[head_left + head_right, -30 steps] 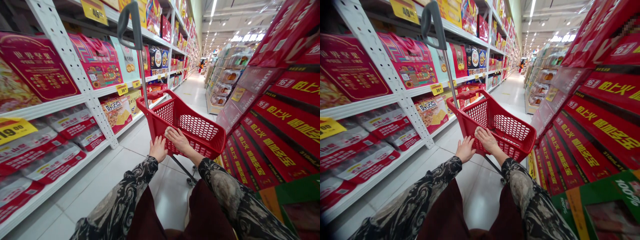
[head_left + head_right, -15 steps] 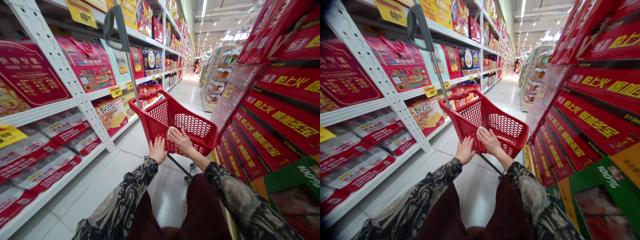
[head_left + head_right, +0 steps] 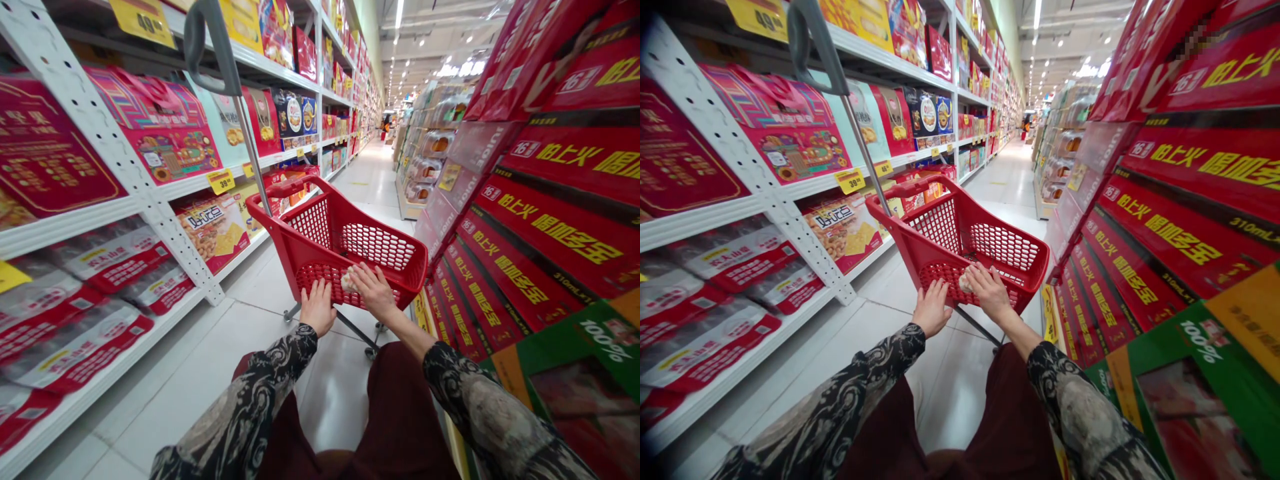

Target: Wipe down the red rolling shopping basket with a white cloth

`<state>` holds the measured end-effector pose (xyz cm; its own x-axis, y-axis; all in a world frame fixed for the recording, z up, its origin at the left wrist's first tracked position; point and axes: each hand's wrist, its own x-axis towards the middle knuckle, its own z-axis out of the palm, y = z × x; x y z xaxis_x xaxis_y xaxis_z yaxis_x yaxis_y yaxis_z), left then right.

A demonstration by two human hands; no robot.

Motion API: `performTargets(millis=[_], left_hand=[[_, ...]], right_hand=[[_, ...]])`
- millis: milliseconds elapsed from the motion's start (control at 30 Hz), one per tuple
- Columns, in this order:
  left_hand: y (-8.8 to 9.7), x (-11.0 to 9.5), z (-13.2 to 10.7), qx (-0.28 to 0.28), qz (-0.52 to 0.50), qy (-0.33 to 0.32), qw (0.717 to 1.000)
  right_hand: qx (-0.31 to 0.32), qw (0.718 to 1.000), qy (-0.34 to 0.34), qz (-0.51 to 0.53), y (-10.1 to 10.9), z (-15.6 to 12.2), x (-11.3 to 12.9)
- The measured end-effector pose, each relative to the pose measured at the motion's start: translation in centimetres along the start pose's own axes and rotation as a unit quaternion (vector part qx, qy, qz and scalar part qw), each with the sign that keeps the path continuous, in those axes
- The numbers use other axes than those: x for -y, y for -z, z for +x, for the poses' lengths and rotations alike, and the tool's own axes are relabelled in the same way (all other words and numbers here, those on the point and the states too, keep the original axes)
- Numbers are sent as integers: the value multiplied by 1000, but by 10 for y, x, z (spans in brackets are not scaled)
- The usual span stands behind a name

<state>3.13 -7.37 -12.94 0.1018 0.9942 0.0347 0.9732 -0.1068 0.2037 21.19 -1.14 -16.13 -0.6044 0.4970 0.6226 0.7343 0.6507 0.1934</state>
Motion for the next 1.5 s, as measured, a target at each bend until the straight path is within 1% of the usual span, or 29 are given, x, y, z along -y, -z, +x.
performTargets(millis=[67,133,233,300,367,400,433,467,533,567,600,633,700,733,767,800,833,900,933,967,1033,1100,1133,1167,1200,1267,1367,1433,1500], left_hand=[[-2,-6,0,5,-7,-4,1000],[-3,-14,-1,11,-16,-12,1000],[-7,-22,-4,18,-43,-28,999],[-12,-25,-5,22,-93,-25,995],[-18,-27,-2,15,-193,-2,981],[-20,-29,1,9,-265,15,964],[-23,-32,4,5,-348,34,937],[-25,-35,8,6,-437,52,898],[-29,-43,14,23,-596,83,799],[-30,-48,16,32,-654,96,750],[-31,-53,16,41,-698,105,707],[-31,-57,16,51,-729,114,673],[-31,-65,11,77,-764,131,627],[-31,-68,8,95,-770,141,615],[-30,-71,5,118,-768,148,612],[-29,-73,2,143,-753,149,624],[-28,-75,0,163,-721,138,659],[-25,-79,-3,181,-626,84,754],[-24,-80,-3,180,-580,53,792],[-24,-80,-3,168,-540,29,824],[-27,-79,-3,132,-452,8,882],[-31,-75,-3,104,-327,1,939],[-34,-73,-4,93,-257,-8,962],[-36,-71,-6,88,-200,-18,976],[-38,-69,-7,89,-164,-28,982],[-40,-67,-10,90,-120,-49,987],[-39,-65,-12,85,-80,-66,991],[-38,-63,-11,72,-60,-74,993],[-37,-60,-8,54,-41,-86,994]], right_hand=[[-6,1000,-7,-5,3,0,-7],[6,1000,14,-3,1,-7,-9],[35,998,43,15,-6,-24,-5],[42,997,38,43,-8,-32,1],[30,996,6,87,-6,-36,8],[16,993,-19,113,-4,-36,12],[-2,989,-50,141,-1,-36,16],[-20,982,-84,169,3,-35,20],[-47,965,-140,217,10,-35,28],[-49,958,-158,234,13,-37,32],[-46,954,-168,244,16,-39,36],[-37,953,-170,248,19,-41,40],[-11,958,-161,237,24,-49,45],[1,962,-155,224,26,-53,46],[8,967,-148,208,29,-56,45],[10,972,-138,188,31,-59,42],[7,978,-124,167,34,-62,36],[-18,988,-101,114,40,-64,21],[-35,991,-96,84,43,-64,11],[-51,993,-96,53,46,-63,1],[-68,993,-95,-2,49,-64,-18],[-53,996,-67,-32,47,-67,-31],[-37,998,-44,-37,45,-70,-35],[-18,999,-21,-38,41,-73,-37],[-1,999,-6,-38,37,-77,-37],[28,999,4,-36,28,-84,-33],[64,997,15,-28,18,-91,-22],[74,996,37,-19,17,-91,-16],[61,997,47,-10,21,-85,-13]])
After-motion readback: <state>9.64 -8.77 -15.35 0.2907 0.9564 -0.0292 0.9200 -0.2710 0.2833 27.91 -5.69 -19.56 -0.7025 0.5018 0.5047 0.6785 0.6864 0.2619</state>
